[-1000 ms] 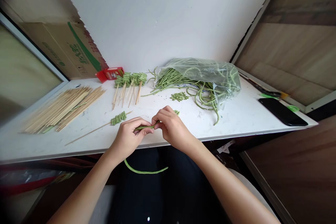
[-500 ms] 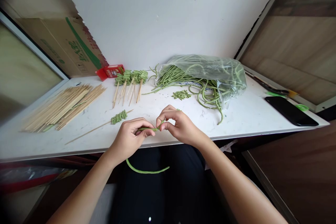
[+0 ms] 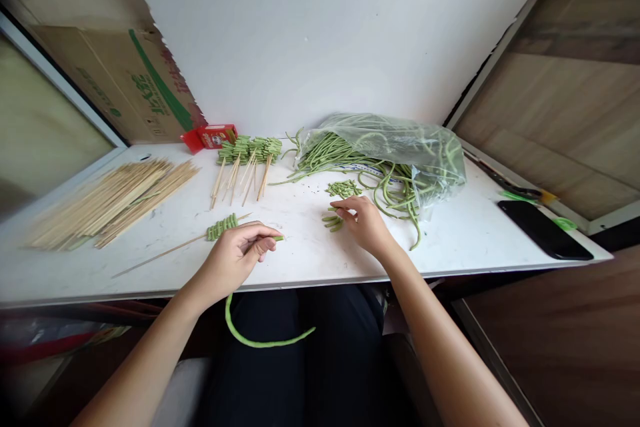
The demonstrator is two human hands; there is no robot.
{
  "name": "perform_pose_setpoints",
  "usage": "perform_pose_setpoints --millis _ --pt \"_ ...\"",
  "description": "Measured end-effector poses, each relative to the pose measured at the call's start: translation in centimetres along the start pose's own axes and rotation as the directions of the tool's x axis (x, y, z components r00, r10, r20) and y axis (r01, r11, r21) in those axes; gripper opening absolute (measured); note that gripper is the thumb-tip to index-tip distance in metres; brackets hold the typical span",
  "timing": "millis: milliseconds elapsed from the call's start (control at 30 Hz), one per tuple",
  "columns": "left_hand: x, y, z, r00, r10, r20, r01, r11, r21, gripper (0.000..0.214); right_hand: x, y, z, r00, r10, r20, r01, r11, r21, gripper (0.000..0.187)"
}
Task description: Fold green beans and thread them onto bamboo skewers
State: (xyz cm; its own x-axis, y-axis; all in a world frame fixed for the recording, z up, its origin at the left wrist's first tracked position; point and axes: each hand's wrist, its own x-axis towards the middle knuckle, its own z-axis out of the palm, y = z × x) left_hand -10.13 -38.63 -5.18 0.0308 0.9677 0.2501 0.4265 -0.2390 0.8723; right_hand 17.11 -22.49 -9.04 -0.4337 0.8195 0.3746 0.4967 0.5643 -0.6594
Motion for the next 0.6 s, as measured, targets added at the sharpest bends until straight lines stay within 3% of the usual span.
perform_pose_setpoints --millis 133,267,467,600 --pt "-0.1 0.1 0.3 1.000 -0.012 0.028 0.012 1.000 0.003 0.022 0.9 0.7 1.5 0.999 -0.035 0.027 0.037 0.996 -0.078 0.023" --pt "0.0 -0.2 0.1 0.998 -0.045 0.042 0.045 0.999 -0.002 0.022 0.9 0.7 1.0 0.981 -0.148 0.126 0.159 0.984 -0.085 0.032" --pt "0.1 -0.8 0.6 0.997 -0.052 0.066 0.053 0.998 -0.023 0.029 -0.3 1.6 0.1 0.988 -0.071 0.140 0.076 0.997 -0.034 0.048" --pt "0.0 -0.8 1.4 0.996 -0.041 0.077 0.046 0.997 -0.067 0.029 -0.4 1.2 -0.4 0.997 -0.042 0.062 0.042 0.999 0.003 0.046"
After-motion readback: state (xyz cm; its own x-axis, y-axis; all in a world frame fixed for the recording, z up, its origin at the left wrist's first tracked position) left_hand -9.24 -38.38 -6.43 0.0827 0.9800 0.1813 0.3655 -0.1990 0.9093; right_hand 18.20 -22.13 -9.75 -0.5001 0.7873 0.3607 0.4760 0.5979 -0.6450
